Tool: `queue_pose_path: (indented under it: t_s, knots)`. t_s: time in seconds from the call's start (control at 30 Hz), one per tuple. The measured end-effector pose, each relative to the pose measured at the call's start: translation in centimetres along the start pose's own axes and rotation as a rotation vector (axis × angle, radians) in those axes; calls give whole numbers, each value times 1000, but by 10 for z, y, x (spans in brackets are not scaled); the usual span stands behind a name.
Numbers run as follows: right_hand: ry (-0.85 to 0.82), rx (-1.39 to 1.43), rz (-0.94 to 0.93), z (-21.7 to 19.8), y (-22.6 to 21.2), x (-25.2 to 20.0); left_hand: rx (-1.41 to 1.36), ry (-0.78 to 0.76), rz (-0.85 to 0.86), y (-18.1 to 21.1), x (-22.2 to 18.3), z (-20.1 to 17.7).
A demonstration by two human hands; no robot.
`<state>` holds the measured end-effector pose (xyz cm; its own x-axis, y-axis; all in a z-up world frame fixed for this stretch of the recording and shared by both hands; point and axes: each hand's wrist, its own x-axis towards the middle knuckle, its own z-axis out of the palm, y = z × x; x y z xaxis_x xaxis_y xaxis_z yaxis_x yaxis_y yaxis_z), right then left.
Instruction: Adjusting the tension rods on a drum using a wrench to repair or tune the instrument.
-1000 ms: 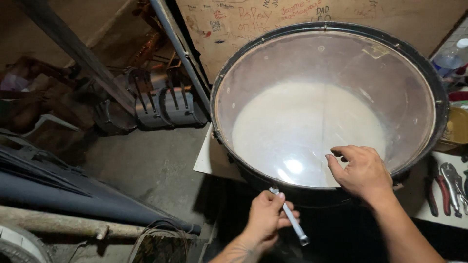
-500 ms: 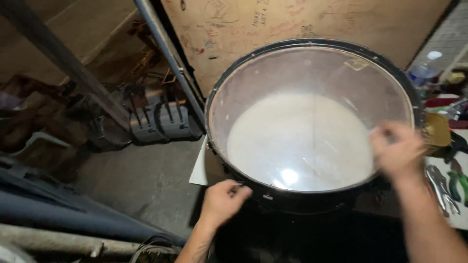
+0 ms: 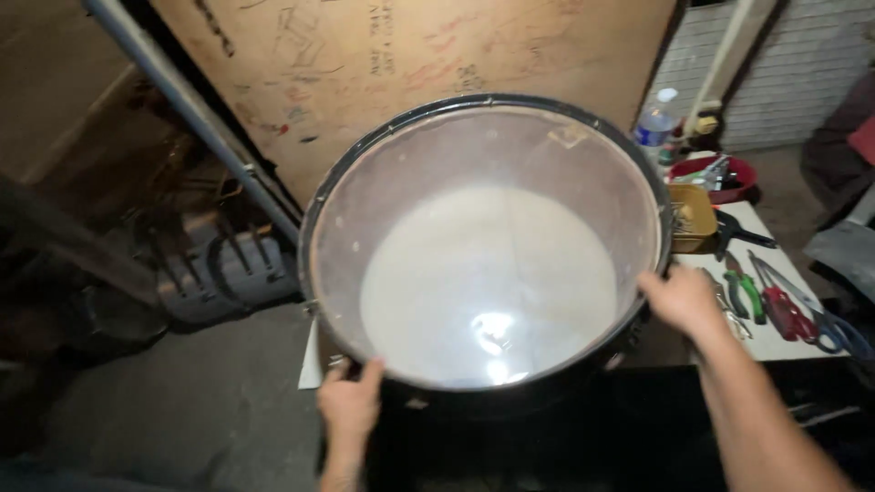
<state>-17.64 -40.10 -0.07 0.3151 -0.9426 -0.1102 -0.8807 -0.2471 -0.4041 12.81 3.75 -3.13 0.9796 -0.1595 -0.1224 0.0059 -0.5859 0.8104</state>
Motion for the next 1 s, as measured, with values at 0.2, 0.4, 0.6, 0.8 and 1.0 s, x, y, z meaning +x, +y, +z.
queue_pose_path:
  t_s: [0.2,0.4,0.6,0.8,1.0]
  knots:
    - [21,347,90,14,-15,-121,97,84,194,-18,81,-26]
    - [-76,460,30,18,-45,-161,63,81,178,8,152,-28]
    - [-290,619,-14,8,-68,-179,-316,119,19,30,171,-24]
    - [-340,311,-34,-28,-82,-181,321,81,246,57,118,-58]
    - [100,243,-244,-41,-73,-145,275,-52,498,50,-24,-58]
